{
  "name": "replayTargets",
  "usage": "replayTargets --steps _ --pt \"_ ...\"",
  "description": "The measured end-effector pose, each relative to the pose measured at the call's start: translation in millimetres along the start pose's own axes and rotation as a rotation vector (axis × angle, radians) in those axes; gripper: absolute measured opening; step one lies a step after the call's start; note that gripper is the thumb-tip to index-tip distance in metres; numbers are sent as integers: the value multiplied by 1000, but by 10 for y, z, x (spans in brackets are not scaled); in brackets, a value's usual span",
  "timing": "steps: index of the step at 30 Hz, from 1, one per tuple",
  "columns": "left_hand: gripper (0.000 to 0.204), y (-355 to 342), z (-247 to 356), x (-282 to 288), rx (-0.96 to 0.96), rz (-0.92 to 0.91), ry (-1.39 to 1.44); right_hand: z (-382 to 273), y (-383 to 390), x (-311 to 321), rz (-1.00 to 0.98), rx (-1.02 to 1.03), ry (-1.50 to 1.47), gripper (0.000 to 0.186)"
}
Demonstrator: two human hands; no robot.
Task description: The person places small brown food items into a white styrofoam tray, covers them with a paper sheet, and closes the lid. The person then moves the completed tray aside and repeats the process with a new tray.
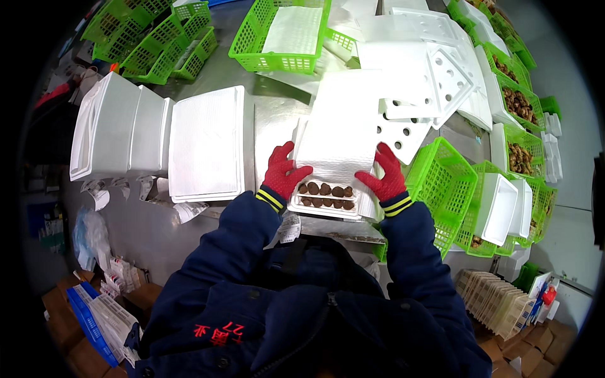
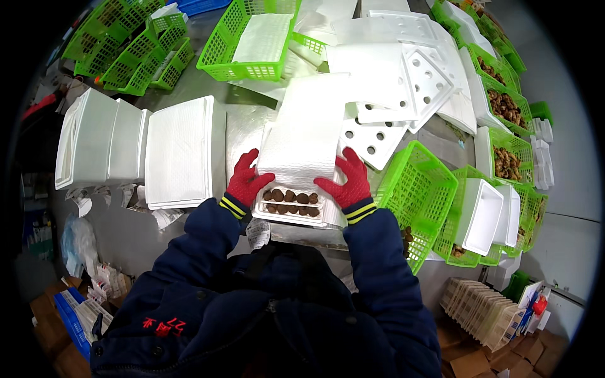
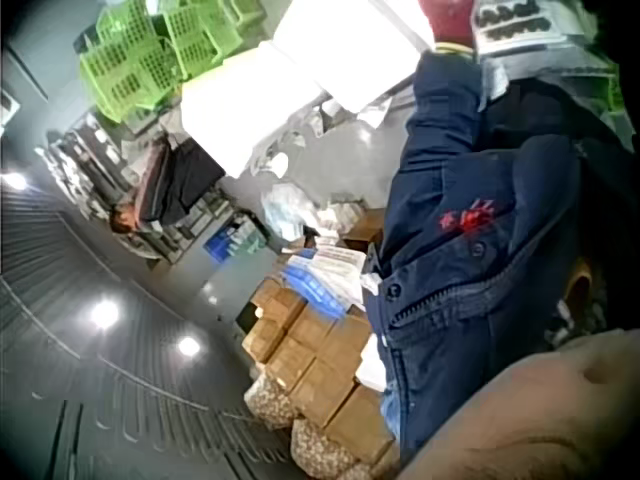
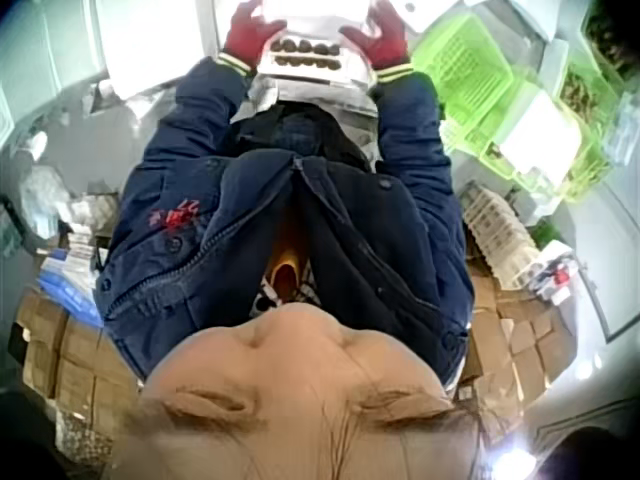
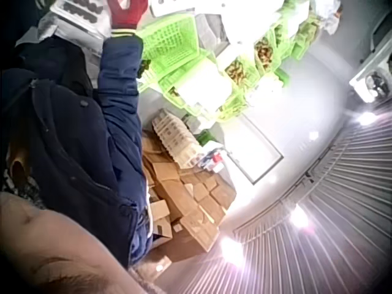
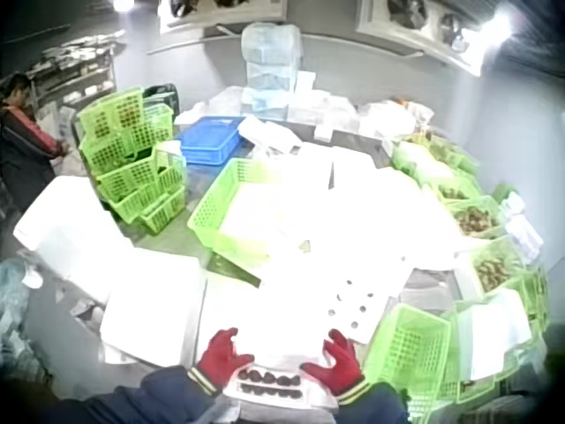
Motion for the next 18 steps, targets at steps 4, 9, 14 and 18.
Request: replayTargets --steps 4,9,14,18 --pt "39 125 -111 -45 69 31 58 421 318 -291 -98 -281 -188 41" --pt "36 121 -168 -20 -46 52 -189 352 223 -327 -176 -214 -72 25" --pt "34 124 703 176 -201 180 -803 13 108 -345 -248 -270 603 24" --pt "43 260 932 184 -330 342 -878 28 103 -405 -282 -313 723 21"
Point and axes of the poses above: each hand's wrist, its own y-axis away from the middle knuckle, its own x-axis out of the back of the hand, z = x × y, the point moved 8 cm from there along -y, towards the middle knuckle, and after that the axes turned 10 degrees about -y, right-handed, at the moved point
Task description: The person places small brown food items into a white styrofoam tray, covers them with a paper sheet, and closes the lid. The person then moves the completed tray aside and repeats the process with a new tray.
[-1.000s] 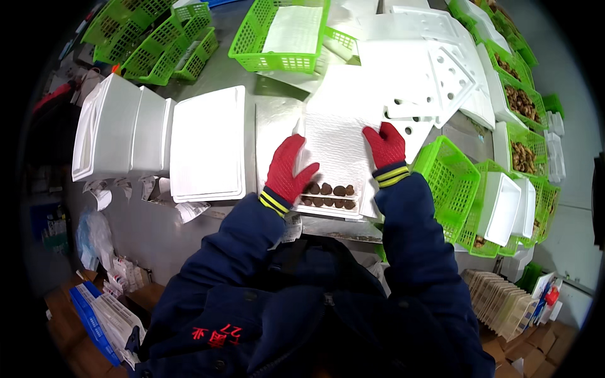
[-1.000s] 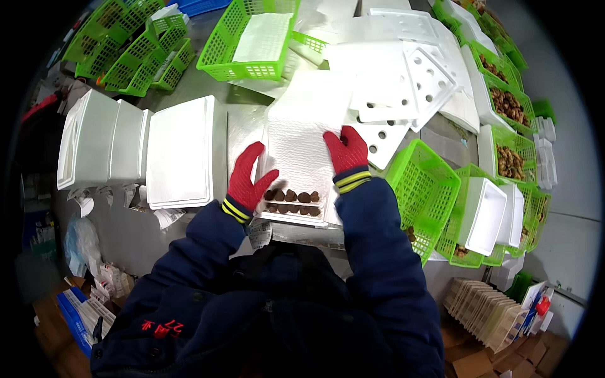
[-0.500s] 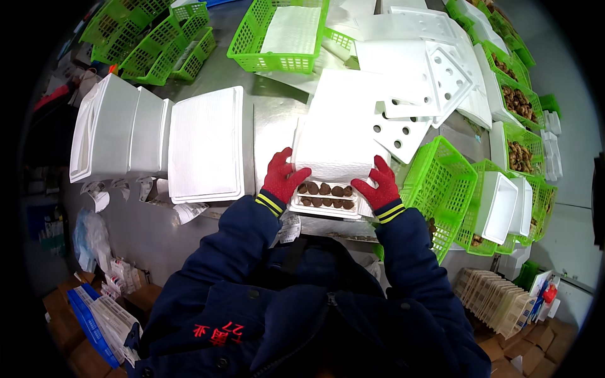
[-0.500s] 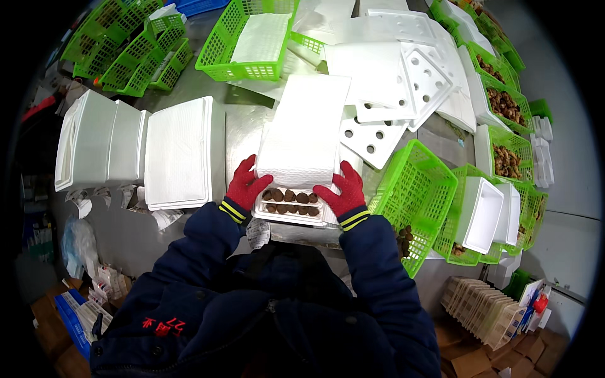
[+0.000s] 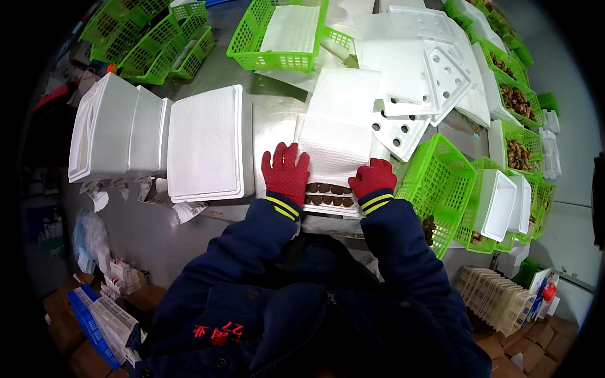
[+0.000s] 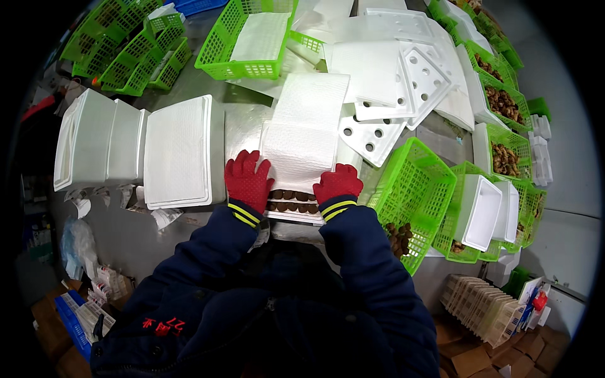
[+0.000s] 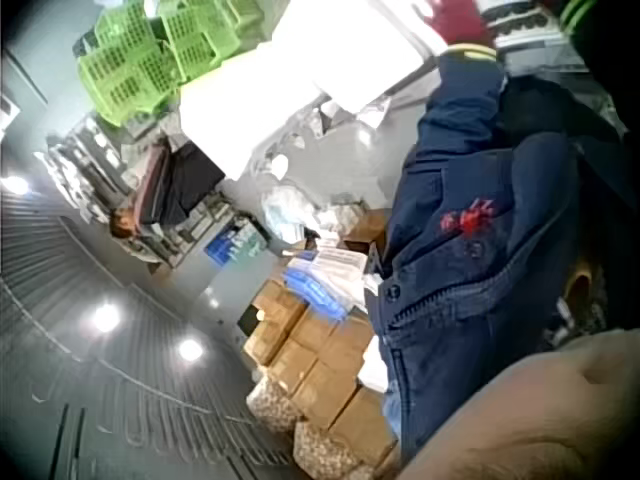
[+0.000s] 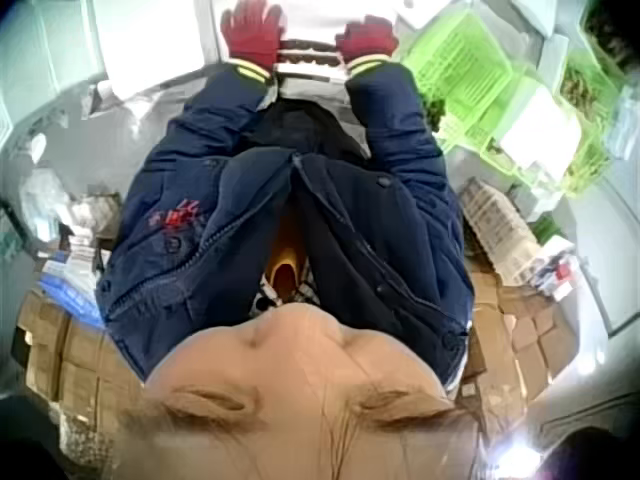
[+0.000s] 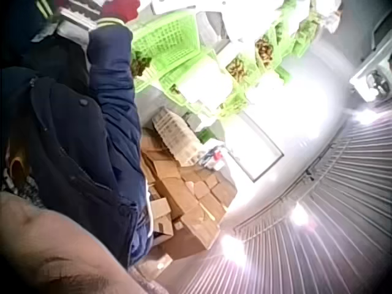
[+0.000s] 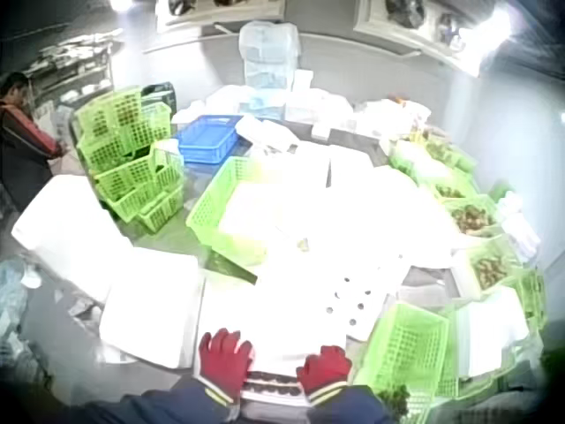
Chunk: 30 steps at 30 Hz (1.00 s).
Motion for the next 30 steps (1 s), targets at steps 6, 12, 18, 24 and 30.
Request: replayTargets --steps 6,12,18,24,30 --pt "29 132 572 -200 -403 -190 473 -193 125 473 185 118 -20 47" --pt "14 79 607 -271 -393 -257 480 -578 152 179 102 499 -239 54" --pt "22 59 430 -170 -315 -370 243 -599 270 -70 -146 388 71 19" --pt "35 154 291 -89 -290 -270 251 -242 660 706 340 525 -453 32" --pt "39 246 205 -72 -230 -7 431 2300 1233 173 78 -322 -470 84"
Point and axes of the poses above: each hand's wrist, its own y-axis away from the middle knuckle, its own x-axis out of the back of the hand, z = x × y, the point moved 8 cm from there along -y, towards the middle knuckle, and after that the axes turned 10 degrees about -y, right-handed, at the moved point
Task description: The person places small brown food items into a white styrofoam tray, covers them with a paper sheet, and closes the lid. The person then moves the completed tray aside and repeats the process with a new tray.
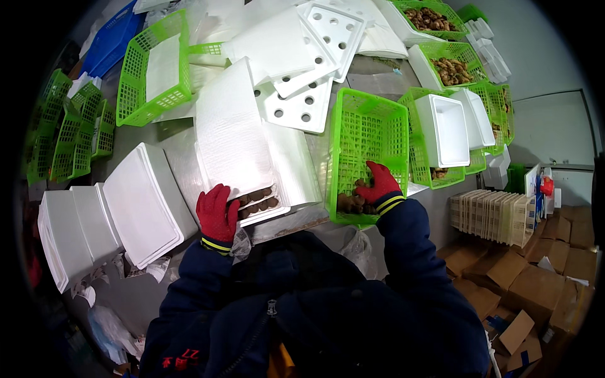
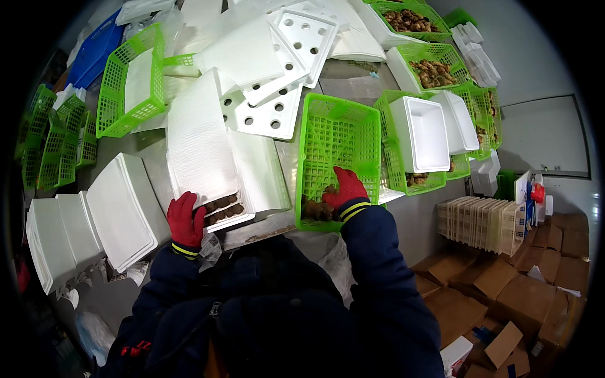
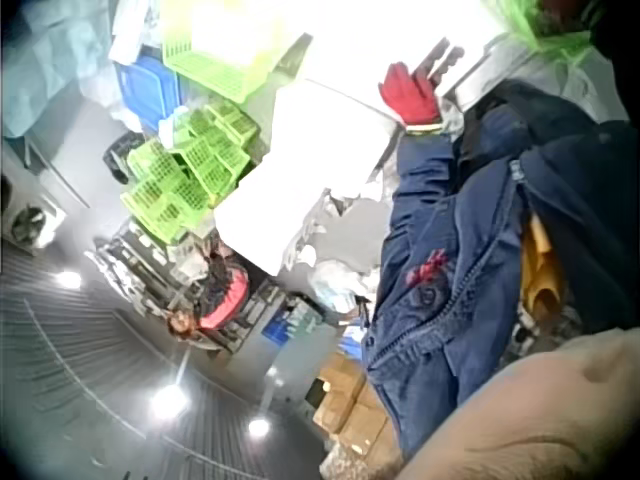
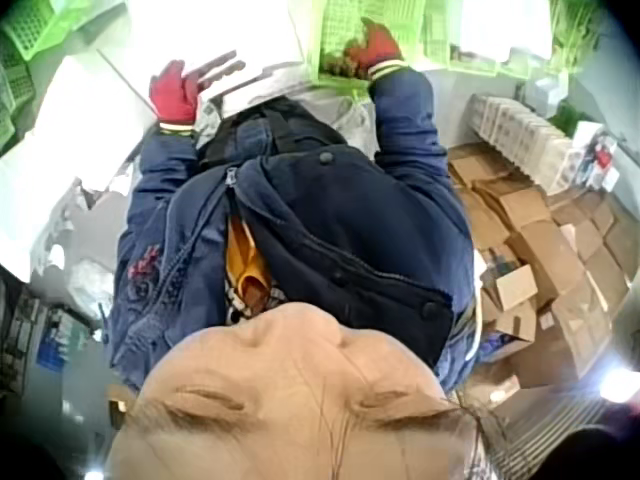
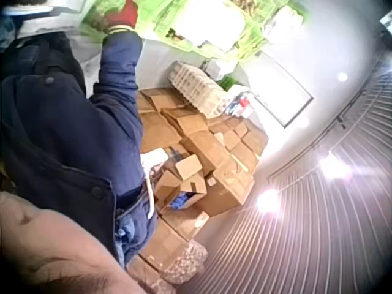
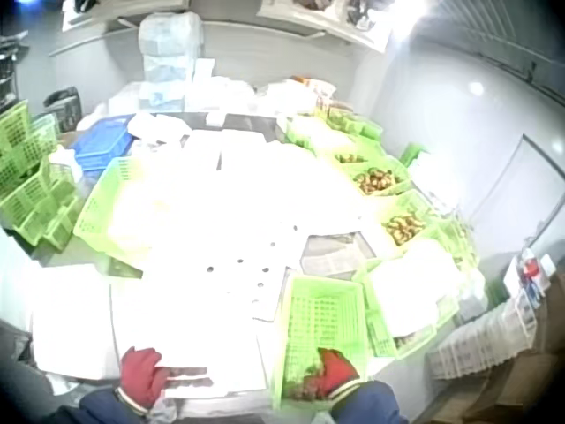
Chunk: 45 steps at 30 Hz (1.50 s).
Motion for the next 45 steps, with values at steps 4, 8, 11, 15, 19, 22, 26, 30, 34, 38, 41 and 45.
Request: replayTargets --steps 4,8,11,15,19,22,26,30,34,38,41,45 --pt "44 -82 539 164 -289 67 78 409 58 -125 -43 -203 165 99" --pt "45 -132 1626 -213 -553 -321 259 429 -37 -246 -20 -158 341 95" --pt "43 -77 2059 -719 -640 -438 177 367 -75 -136 -85 -221 329 77" --pt "37 48 2197 -1003 -704 -302 104 421 -137 -241 -132 -196 358 73" --pt "31 50 2205 -976 -696 -223 127 332 -98 -192 -67 -175 208 79" --pt "29 90 2196 -1042 -671 -317 137 -10 40 -300 -316 -234 -37 73" --pt "27 84 2201 -1039 -665 -334 176 -71 64 -666 -316 18 102 67" --pt "31 115 2177 -1144 -638 -400 169 -97 -48 -1043 -387 88 183 59" --pt "31 13 2111 -1004 -613 -423 345 -89 -160 -1010 -419 103 158 49" --pt "37 -52 1814 -703 -551 -455 386 27 -220 -752 -266 20 -99 39" --pt "39 -72 1345 -341 -427 -363 338 408 -360 -493 17 8 -250 33" --pt "34 -108 274 86 -137 18 276 -512 -454 92 118 282 -382 34"
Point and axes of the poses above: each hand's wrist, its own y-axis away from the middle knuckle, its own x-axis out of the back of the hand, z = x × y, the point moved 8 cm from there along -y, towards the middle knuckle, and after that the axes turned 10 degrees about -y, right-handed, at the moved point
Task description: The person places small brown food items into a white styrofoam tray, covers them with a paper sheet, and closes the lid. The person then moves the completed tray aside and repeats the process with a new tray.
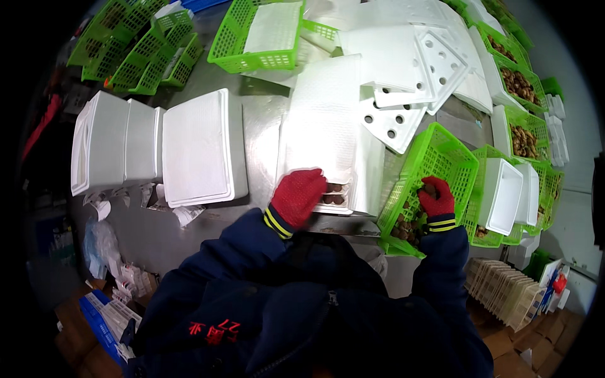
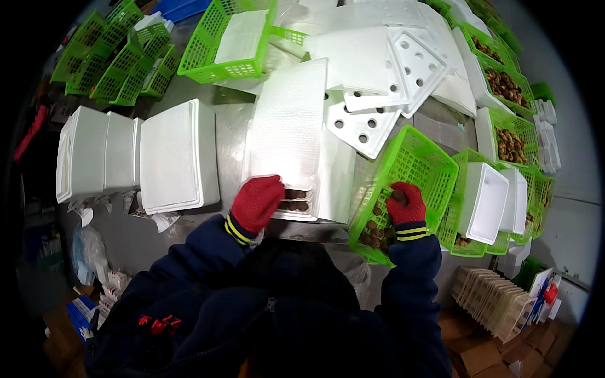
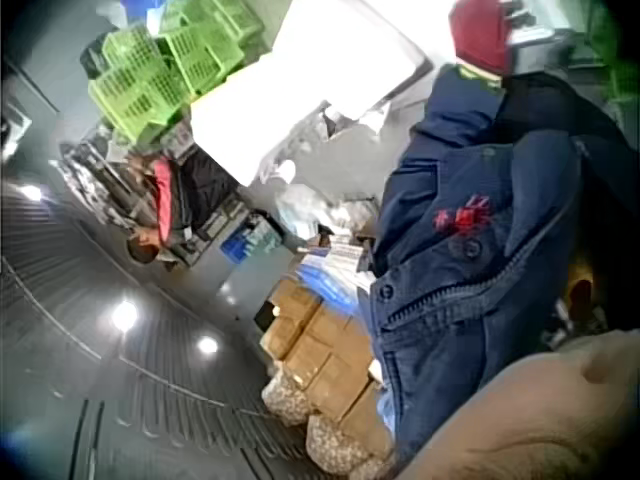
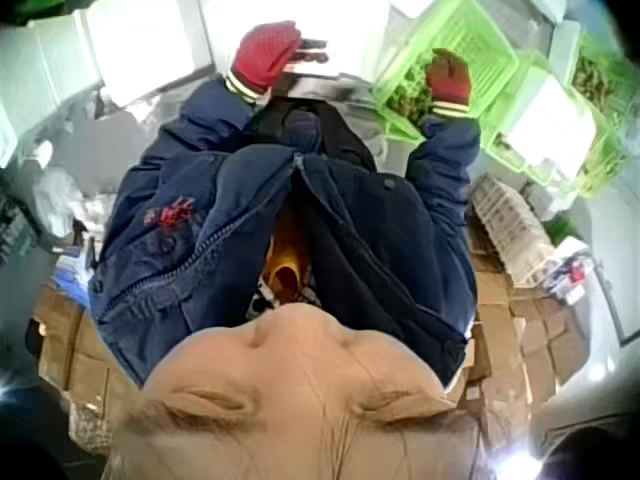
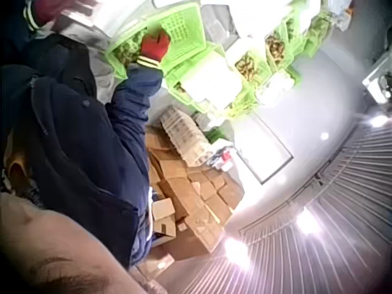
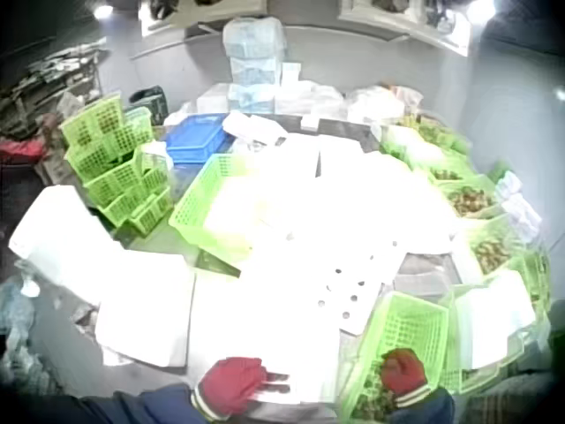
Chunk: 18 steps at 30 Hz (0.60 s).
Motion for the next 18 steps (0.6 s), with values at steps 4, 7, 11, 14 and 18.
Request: replayTargets --steps 4,7,11,14,18 --pt "26 54 -289 178 193 -47 -436 -1395 -303 -1045 -335 261 -314 38" --pt "30 169 -360 97 222 -99 -464 -1865 -362 -1996 -428 538 -272 31" --pt "50 272 -545 177 437 -32 -186 -1610 -246 -2702 -486 110 -359 24" --pt "65 320 -593 219 422 8 -153 -1400 -212 -2675 -595 -70 -315 37" --pt "65 284 -615 121 369 -136 -246 -1497 -236 -2386 -716 221 -140 26"
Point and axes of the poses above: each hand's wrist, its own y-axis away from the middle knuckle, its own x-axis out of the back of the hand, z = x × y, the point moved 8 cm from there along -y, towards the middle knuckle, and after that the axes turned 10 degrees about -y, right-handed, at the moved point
